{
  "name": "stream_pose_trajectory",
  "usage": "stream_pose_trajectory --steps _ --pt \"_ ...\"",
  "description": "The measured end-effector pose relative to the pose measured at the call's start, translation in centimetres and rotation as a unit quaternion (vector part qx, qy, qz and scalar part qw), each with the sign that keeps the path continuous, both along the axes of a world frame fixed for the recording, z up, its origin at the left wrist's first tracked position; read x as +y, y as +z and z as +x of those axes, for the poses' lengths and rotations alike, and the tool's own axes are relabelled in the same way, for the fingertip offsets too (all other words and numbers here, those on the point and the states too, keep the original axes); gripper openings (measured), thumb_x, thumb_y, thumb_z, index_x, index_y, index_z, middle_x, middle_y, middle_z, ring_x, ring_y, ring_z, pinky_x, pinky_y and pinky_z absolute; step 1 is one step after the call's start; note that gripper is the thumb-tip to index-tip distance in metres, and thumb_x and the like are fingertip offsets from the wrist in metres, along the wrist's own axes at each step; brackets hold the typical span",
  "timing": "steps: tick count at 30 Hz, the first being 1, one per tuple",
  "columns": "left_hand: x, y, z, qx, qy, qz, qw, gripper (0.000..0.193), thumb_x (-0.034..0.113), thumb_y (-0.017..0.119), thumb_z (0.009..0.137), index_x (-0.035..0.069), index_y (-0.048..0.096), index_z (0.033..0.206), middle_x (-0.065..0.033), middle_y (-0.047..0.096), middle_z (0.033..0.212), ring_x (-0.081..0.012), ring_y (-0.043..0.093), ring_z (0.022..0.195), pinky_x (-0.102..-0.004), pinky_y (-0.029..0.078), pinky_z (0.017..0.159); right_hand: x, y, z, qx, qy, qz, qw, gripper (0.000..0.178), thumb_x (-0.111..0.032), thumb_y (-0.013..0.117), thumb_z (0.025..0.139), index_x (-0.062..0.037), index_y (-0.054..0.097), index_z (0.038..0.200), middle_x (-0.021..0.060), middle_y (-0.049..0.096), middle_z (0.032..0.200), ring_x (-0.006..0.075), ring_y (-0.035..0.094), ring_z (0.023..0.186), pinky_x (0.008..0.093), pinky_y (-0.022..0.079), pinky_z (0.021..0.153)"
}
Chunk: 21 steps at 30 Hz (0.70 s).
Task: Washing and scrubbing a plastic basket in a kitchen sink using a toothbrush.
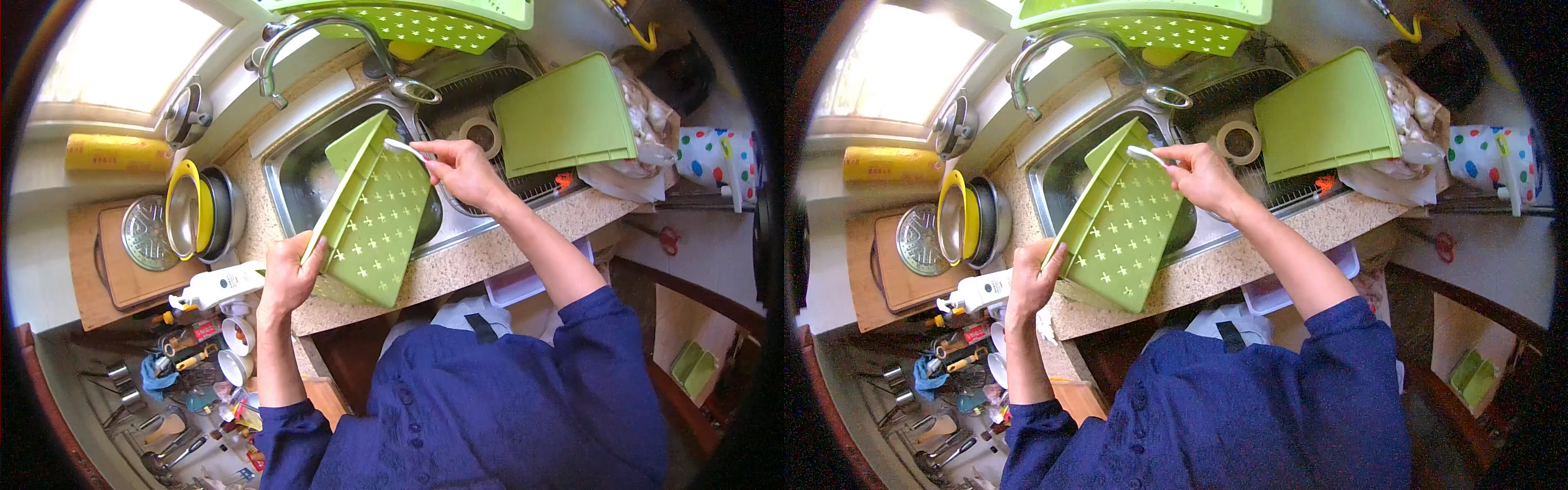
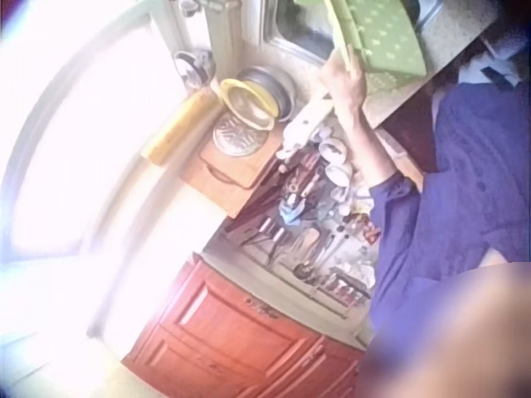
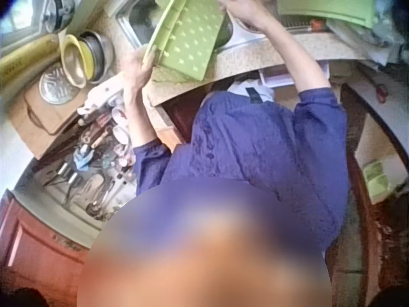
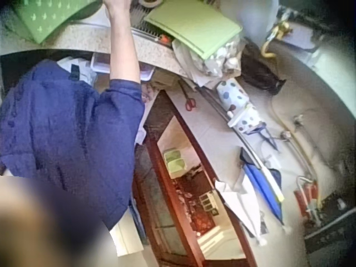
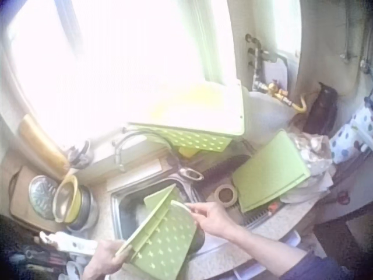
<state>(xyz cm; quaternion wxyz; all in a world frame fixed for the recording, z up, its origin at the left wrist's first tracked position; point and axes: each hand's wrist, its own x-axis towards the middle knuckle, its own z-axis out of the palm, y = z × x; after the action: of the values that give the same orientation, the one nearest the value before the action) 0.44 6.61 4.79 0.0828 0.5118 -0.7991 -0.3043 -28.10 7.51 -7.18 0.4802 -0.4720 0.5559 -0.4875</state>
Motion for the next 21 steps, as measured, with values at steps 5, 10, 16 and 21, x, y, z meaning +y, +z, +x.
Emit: stream_pose_trajectory --steps 5,10,16,21 --pt "-0.2 -0.2 1.7 0.043 -0.019 -0.011 0.999 0.028 0.017 0.058 0.092 -0.003 0.058 0.073 -0.01 0.046 0.054 -0.0158 0.044 0.05 -0.0343 0.037 0.05 -0.5 0.7 -0.8 0.202 -0.002 -0.015 0.979 0.028 -0.009 0.063 0.085 -0.0078 0.07 0.112 0.0161 0.071 0.096 0.0289 0.069 0.08 0.0355 0.053 0.076" --pt "-0.5 0.1 3.5 0.057 -0.005 0.022 0.998 0.028 0.018 0.058 0.093 -0.004 0.061 0.076 -0.0089 0.049 0.054 -0.0144 0.046 0.051 -0.0326 0.039 0.051 -2.4 2.0 0.2 0.347 0.023 -0.052 0.936 0.027 -0.011 0.062 0.085 -0.0125 0.071 0.11 0.0175 0.07 0.092 0.0339 0.068 0.086 0.0425 0.053 0.078" --pt "-0.1 -0.8 3.9 0.111 -0.003 0.016 0.994 0.03 0.021 0.061 0.091 0.0 0.061 0.069 -0.0141 0.05 0.053 -0.0218 0.05 0.046 -0.0358 0.042 0.05 -3.5 1.1 2.0 0.51 0.109 0.004 0.853 0.03 -0.011 0.063 0.083 -0.0134 0.071 0.112 0.0152 0.069 0.083 0.0341 0.068 0.086 0.0461 0.054 0.077" --pt "0.5 -1.8 3.1 0.02 -0.08 -0.036 0.996 0.027 0.024 0.064 0.084 0.003 0.062 0.067 -0.02 0.056 0.059 -0.0395 0.058 0.058 -0.0443 0.045 0.054 -1.3 0.6 1.9 0.302 0.112 0.179 0.93 0.029 -0.01 0.061 0.083 -0.0123 0.073 0.11 0.0225 0.069 0.101 0.0325 0.069 0.093 0.04 0.052 0.083"
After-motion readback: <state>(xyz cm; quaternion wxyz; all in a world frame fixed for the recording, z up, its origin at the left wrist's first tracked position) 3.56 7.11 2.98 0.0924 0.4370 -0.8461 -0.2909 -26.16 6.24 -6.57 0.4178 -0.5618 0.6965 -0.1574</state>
